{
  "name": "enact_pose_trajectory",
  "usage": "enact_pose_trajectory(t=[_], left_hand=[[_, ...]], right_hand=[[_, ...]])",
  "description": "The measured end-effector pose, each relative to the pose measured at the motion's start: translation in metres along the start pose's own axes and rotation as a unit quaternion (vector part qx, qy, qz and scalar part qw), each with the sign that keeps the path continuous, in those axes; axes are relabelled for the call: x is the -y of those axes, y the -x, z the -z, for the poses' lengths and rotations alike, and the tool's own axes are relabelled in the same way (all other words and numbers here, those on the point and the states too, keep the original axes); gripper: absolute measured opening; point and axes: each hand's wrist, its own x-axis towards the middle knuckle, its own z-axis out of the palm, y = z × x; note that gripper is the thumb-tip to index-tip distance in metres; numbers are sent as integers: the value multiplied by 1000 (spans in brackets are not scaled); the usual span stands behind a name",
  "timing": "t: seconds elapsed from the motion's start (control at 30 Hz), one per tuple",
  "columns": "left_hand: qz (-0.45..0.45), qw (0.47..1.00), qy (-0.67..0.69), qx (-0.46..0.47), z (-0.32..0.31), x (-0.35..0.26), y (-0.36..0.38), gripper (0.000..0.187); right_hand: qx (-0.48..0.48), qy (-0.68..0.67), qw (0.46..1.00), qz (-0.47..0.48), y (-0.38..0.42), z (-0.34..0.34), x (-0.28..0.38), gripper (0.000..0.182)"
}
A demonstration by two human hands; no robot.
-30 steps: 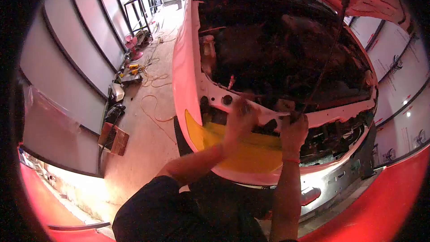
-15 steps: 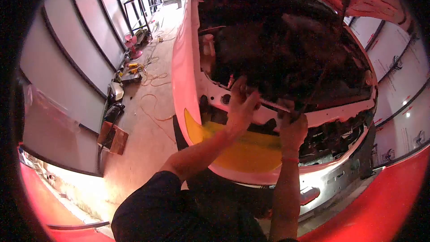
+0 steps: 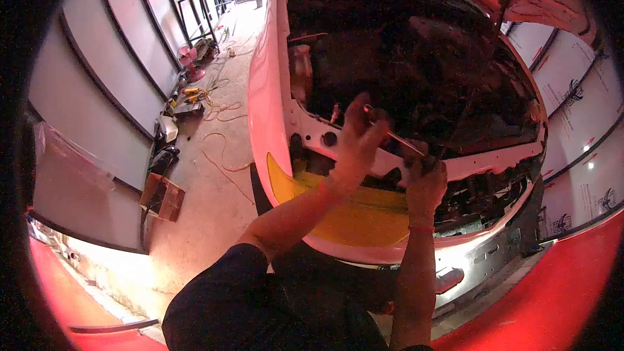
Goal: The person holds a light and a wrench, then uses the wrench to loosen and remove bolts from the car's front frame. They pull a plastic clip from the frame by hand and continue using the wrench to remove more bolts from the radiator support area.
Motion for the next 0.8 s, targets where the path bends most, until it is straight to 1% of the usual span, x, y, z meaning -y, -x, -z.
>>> enact_pose_trajectory(t=[0.07,0.1,0.17,0.2,0.23,0.27,0.3,0.33,0.37,0.4,0.43,0.47,0.5,0.53,0.57,0.6,0.67,0.7,0.77,0.8], left_hand=[[124,984,96,-86,11,5,-10,63],[124,984,97,-84,15,1,-2,63],[196,976,56,-78,23,-6,43,63],[145,989,-10,-18,18,-3,75,57],[94,992,-77,39,13,-1,102,52],[99,991,-78,30,14,-5,114,52],[-11,973,-170,157,11,-13,120,51],[-122,917,-256,280,8,-21,122,49],[-121,919,-253,277,6,-28,118,49],[-58,933,-236,266,5,-39,102,51],[6,941,-219,257,2,-47,85,53],[-10,963,-202,179,-6,-52,69,55],[-26,977,-187,97,-12,-52,51,58],[6,996,-69,52,-15,-38,31,59],[37,998,50,5,-12,-22,15,61],[35,998,48,6,-2,-12,6,61],[101,993,27,-47,12,1,-8,62],[99,994,28,-43,13,-6,-3,62],[175,982,-1,-76,15,-25,35,54],[65,995,-79,8,21,-13,66,50]], right_hand=[[24,-49,998,-34,-1,4,5,33],[22,-49,998,-34,-2,4,4,33],[20,14,1000,-6,-2,1,-1,33],[23,13,1000,-8,-1,-2,-8,33],[9,30,999,17,0,-6,-17,32],[-1,49,998,45,3,-8,-23,32],[6,49,998,48,3,-10,-23,32],[35,-158,982,-100,0,-11,-23,32],[60,-351,902,-243,-1,-9,-23,32],[57,-349,904,-240,-1,-5,-19,32],[12,-188,979,-74,2,-3,-11,32],[-29,-15,995,93,6,0,-8,34],[-29,-15,995,92,5,-1,-9,34],[-21,-7,999,49,0,-4,-10,36],[-11,2,1000,7,-1,-6,-10,37],[-12,0,1000,8,0,-5,-6,37],[7,3,1000,-11,-1,0,-2,38],[4,3,1000,-12,-3,0,-3,38],[18,29,999,-24,-2,-3,-9,31],[19,28,999,-26,-2,-5,-14,31]])
